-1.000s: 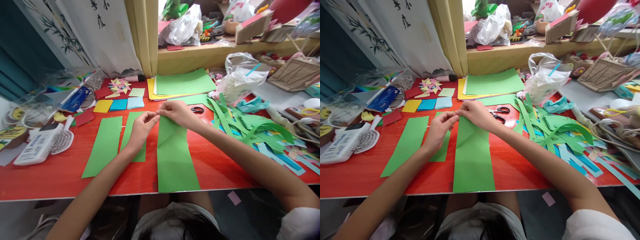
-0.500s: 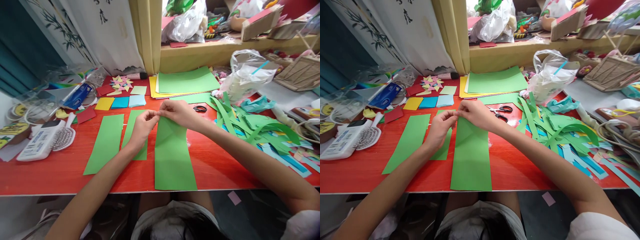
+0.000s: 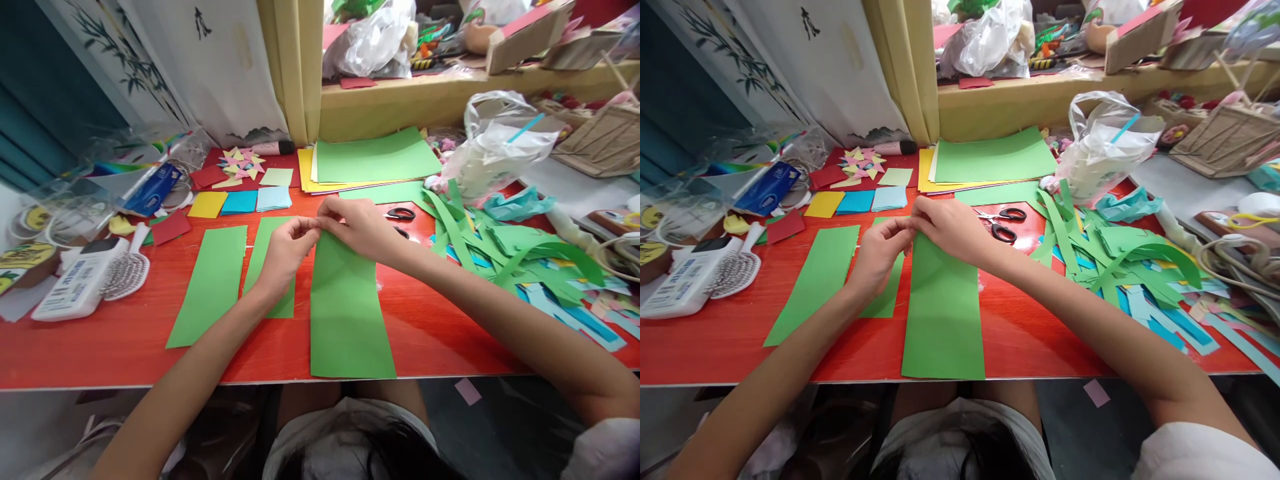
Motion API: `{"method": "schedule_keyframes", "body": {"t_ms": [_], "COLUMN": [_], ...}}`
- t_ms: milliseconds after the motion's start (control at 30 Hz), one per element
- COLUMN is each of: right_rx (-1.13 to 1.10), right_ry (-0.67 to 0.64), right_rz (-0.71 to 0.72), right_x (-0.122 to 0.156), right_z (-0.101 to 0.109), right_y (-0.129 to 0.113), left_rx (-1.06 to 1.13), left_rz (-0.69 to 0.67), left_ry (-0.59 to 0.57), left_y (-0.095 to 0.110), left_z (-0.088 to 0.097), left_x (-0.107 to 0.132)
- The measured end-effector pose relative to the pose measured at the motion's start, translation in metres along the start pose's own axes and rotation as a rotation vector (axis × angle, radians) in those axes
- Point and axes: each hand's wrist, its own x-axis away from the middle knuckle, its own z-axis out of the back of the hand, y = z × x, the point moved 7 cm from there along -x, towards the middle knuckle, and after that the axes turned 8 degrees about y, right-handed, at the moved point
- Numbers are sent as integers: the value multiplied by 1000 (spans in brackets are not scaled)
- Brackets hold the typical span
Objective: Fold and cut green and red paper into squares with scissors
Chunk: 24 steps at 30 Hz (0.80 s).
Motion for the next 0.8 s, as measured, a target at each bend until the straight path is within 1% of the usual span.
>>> {"method": "schedule_keyframes", "body": {"t_ms": [133,333,467,533,633,800], "right_rx": [65,265,355,382,395,408], "right_ry": [26,39,61,78,103,118], "right_rz": [47,156,226,218,153,86], "right_x": [2,5,6,6,3,-2], "right_z": [0,-5,-7,-4,4,13], "right_y": [-4,-5,-7,-7,-5,0], "left_rx": [31,62,55,50,31,21], "left_rz": [25,61,68,61,56,83], "left_ry": [-4,-28,-31,-28,-31,-48], "left_y": [-5,-9,-10,-8,-6,-7], "left_z": [0,-2,-3,-4,-6,-10], "left_x": [-1,-1,0,1,3,6]}}
